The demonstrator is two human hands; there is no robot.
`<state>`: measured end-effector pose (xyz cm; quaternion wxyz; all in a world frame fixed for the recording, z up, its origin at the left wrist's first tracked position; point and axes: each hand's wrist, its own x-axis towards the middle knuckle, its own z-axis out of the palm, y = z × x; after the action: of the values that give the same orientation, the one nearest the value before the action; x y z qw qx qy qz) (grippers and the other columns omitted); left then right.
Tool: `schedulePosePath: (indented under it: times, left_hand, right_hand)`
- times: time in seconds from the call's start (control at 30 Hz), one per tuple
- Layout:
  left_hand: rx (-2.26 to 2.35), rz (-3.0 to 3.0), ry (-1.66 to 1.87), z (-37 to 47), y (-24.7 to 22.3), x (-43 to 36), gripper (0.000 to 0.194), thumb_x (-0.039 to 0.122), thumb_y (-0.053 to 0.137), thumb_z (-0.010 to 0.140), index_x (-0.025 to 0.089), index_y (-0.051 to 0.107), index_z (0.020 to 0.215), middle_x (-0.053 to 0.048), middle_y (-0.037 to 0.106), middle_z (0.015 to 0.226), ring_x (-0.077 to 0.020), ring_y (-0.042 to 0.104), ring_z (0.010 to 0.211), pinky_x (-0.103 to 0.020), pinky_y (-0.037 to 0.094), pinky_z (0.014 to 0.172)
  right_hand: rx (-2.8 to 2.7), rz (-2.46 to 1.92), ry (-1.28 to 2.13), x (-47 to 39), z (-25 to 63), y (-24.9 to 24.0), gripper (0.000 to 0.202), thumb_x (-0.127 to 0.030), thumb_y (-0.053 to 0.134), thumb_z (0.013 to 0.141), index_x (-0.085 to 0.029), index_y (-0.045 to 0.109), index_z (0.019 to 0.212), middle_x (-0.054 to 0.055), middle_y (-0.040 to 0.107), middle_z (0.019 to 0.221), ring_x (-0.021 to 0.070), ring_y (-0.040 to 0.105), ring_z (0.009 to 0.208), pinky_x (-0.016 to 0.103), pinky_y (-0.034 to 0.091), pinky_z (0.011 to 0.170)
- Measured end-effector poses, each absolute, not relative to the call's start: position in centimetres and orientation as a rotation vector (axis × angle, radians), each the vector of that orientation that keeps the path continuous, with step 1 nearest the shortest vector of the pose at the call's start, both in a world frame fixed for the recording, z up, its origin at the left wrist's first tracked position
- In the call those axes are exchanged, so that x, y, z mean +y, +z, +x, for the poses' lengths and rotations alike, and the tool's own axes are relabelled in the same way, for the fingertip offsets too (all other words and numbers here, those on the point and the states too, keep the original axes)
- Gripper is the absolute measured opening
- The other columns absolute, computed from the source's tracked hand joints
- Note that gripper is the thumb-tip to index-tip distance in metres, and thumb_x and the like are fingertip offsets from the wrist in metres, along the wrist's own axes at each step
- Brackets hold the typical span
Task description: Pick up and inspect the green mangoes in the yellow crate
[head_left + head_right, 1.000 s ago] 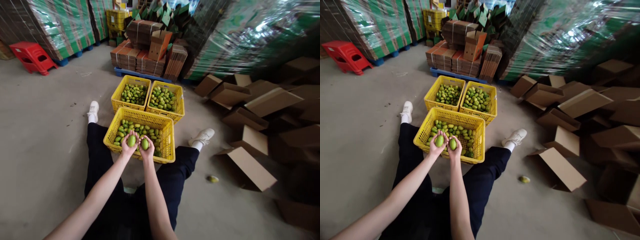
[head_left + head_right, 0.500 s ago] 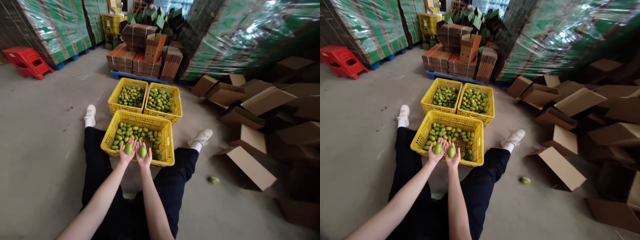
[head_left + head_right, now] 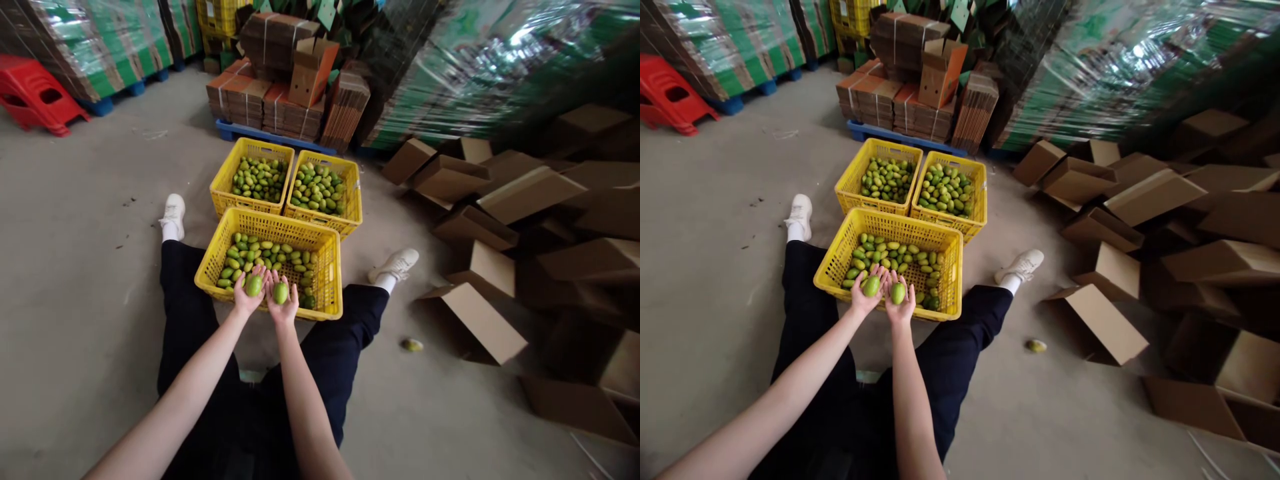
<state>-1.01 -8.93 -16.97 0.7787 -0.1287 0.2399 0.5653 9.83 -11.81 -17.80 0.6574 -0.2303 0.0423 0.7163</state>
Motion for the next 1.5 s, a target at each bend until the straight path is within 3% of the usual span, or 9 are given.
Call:
schedulePosePath:
  times: [0.17,0.3,0.43,0.6,0.73,0.87,1.1,1.2,1.5]
  left_hand:
    - [0.528,-0.297,1.217,-0.8,-16.4,-8.8,0.042,0.035,0.039,0.094,0.013,0.061,0.121,-0.011,0.071,0.108,-0.0229,0.066,0.103,-0.030,0.051,0.080]
    - [0.607,-0.349,1.256,-0.6,-15.2,-9.1,0.032,0.028,0.040,0.093,0.012,0.064,0.106,-0.010,0.071,0.094,-0.0185,0.069,0.087,-0.027,0.053,0.075]
    - [0.666,-0.381,1.102,-1.9,-13.9,-12.6,0.021,0.016,0.044,0.089,0.011,0.063,0.097,-0.009,0.070,0.084,-0.0182,0.069,0.079,-0.028,0.056,0.070]
    - [0.880,-0.603,0.700,-4.2,-15.5,-20.7,0.010,0.009,0.053,0.083,0.011,0.060,0.091,-0.009,0.067,0.075,-0.0171,0.068,0.067,-0.019,0.051,0.050]
    - [1.057,-0.690,0.723,-4.6,-17.5,-23.2,0.008,0.005,0.052,0.081,0.012,0.056,0.081,-0.006,0.062,0.064,-0.0148,0.065,0.057,-0.017,0.051,0.046]
    - [0.993,-0.664,0.755,-4.0,-16.5,-20.7,0.009,0.007,0.051,0.081,0.013,0.057,0.083,-0.007,0.062,0.067,-0.0155,0.065,0.058,-0.019,0.052,0.045]
    - [0.854,-0.566,0.815,-2.9,-13.0,-16.5,0.009,0.009,0.052,0.082,0.012,0.059,0.087,-0.008,0.064,0.074,-0.0168,0.067,0.066,-0.020,0.053,0.049]
    - [0.791,-0.611,0.828,-3.8,-13.9,-16.8,0.009,0.009,0.053,0.082,0.011,0.059,0.088,-0.009,0.065,0.076,-0.0173,0.068,0.069,-0.019,0.053,0.050]
    - [0.937,-0.664,0.627,-5.4,-17.0,-19.8,0.009,0.011,0.055,0.076,0.013,0.059,0.084,-0.010,0.064,0.068,-0.0193,0.067,0.060,-0.019,0.049,0.041]
  right_hand:
    - [0.097,-0.522,1.636,-11.6,9.8,-17.5,0.028,-0.044,0.056,0.082,-0.021,0.064,0.096,0.007,0.068,0.120,0.0221,0.059,0.120,0.041,0.043,0.104]
    - [0.147,-0.593,1.619,-11.8,9.9,-16.8,0.008,-0.026,0.062,0.078,-0.022,0.064,0.085,0.003,0.073,0.100,0.0204,0.064,0.108,0.041,0.047,0.098]
    - [0.164,-0.679,1.691,-14.9,11.2,-16.9,0.007,-0.016,0.066,0.074,-0.020,0.064,0.080,-0.001,0.070,0.079,0.0146,0.068,0.080,0.025,0.054,0.068]
    - [0.289,-0.901,1.772,-21.7,13.4,-19.2,0.005,-0.016,0.069,0.074,-0.018,0.066,0.078,0.001,0.068,0.074,0.0087,0.059,0.056,0.015,0.035,0.039]
    - [0.455,-1.160,1.915,-21.9,13.2,-18.4,0.009,-0.014,0.057,0.079,-0.015,0.062,0.071,0.003,0.065,0.063,0.0103,0.057,0.049,0.016,0.037,0.040]
    - [0.282,-1.014,1.997,-12.8,11.7,-10.4,0.012,-0.014,0.050,0.083,-0.016,0.059,0.074,0.005,0.064,0.066,0.0151,0.063,0.064,0.023,0.051,0.053]
    - [-0.274,-0.561,1.948,0.1,11.5,2.5,0.031,-0.037,0.051,0.089,-0.010,0.059,0.104,0.016,0.068,0.103,0.0273,0.063,0.105,0.049,0.055,0.084]
    - [-0.341,-0.459,1.989,-4.0,12.3,-0.8,0.037,-0.029,0.051,0.087,-0.010,0.058,0.118,0.014,0.066,0.120,0.0257,0.062,0.113,0.045,0.050,0.094]
    - [-0.028,-0.843,2.013,-20.8,15.7,-15.6,0.043,-0.039,0.075,0.069,-0.019,0.070,0.107,0.010,0.070,0.120,0.0258,0.068,0.103,0.042,0.049,0.090]
